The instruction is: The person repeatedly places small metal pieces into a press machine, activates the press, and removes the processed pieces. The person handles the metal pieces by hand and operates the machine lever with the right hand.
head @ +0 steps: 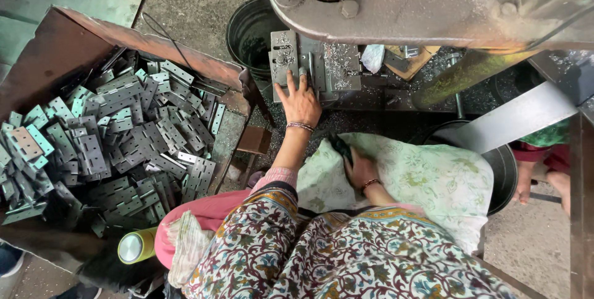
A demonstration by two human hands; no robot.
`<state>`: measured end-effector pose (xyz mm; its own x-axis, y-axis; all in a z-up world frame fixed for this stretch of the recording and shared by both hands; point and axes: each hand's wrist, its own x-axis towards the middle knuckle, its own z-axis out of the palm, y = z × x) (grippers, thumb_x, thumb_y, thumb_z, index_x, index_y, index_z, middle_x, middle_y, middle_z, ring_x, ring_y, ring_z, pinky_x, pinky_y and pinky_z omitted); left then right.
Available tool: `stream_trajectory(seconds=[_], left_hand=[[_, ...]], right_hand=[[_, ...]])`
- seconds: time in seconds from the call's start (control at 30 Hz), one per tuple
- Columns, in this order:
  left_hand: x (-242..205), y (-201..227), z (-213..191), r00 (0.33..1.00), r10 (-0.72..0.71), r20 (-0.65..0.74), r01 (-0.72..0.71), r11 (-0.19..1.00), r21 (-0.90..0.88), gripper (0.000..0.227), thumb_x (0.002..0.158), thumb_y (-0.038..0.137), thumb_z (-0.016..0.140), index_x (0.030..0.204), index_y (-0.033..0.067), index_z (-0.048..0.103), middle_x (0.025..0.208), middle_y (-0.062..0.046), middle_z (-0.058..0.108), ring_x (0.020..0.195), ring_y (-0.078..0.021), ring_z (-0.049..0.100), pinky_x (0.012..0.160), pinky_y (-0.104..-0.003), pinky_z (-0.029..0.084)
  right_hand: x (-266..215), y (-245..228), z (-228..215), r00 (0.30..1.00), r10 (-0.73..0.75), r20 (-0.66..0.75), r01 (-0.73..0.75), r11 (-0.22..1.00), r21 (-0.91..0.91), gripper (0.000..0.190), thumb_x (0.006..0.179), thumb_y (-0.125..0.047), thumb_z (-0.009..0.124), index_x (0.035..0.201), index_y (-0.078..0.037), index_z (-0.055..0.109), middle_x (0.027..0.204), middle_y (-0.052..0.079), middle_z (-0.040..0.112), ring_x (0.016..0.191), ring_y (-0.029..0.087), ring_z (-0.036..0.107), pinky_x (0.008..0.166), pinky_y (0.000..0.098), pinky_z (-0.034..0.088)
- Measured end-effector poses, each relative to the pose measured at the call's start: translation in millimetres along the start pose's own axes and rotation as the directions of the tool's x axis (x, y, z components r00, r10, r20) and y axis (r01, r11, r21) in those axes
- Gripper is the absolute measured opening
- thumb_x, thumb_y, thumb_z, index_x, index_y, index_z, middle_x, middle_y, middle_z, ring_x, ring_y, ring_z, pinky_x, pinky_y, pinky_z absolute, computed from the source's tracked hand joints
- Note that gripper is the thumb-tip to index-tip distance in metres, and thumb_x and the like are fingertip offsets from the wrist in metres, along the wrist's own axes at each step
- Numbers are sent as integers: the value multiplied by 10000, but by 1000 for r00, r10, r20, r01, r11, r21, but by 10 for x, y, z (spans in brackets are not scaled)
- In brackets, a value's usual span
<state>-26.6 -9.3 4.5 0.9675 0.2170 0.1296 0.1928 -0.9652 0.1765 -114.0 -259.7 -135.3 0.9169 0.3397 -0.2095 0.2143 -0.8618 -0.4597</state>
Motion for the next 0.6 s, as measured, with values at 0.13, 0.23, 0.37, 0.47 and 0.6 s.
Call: stream_trajectory(seconds=[0.13,0.23,0.37,0.47,0.6], left_hand=[[26,-44,26,998,19,-54,-20,1000,-20,312,924,209,509,1055,79,761,1561,-85,454,1531,-404,212,1182,-754,124],[-39,-30,30,1000,13,-11,-13,1000,-12,301,922,218,524,1048,78,759,1562,-88,463,1530,-399,228,1192,-736,133],[-9,-94,-29,999,23,-43,-26,998,-53,302,943,248,530,1030,73,760,1543,-73,479,1520,-403,238,1176,-751,136],[67,-115,27,996,20,-88,-26,997,-71,325,958,285,531,1037,71,762,1525,-62,494,1511,-407,244,1162,-760,138],[274,-82,102,997,4,-75,-8,998,-56,347,980,315,524,1071,81,762,1519,-52,505,1512,-396,246,1165,-759,136]], right_hand=[[89,201,325,999,36,22,-34,995,-90,551,1004,-448,486,1466,-148,471,922,256,732,829,465,698,760,576,550],[97,237,313,998,41,49,-40,999,-35,523,1022,-441,475,1439,-127,485,917,253,733,831,461,700,746,566,556],[115,83,-5,1000,3,-11,-3,998,68,470,1027,-450,508,1341,-102,538,917,273,724,850,484,691,745,575,554],[79,20,-262,999,44,23,-45,997,55,448,1015,-468,537,1267,-100,576,909,272,728,868,487,693,749,588,552],[76,-42,-315,998,59,20,-60,998,32,491,1005,-489,556,1329,-121,553,892,307,710,868,501,690,760,581,566]])
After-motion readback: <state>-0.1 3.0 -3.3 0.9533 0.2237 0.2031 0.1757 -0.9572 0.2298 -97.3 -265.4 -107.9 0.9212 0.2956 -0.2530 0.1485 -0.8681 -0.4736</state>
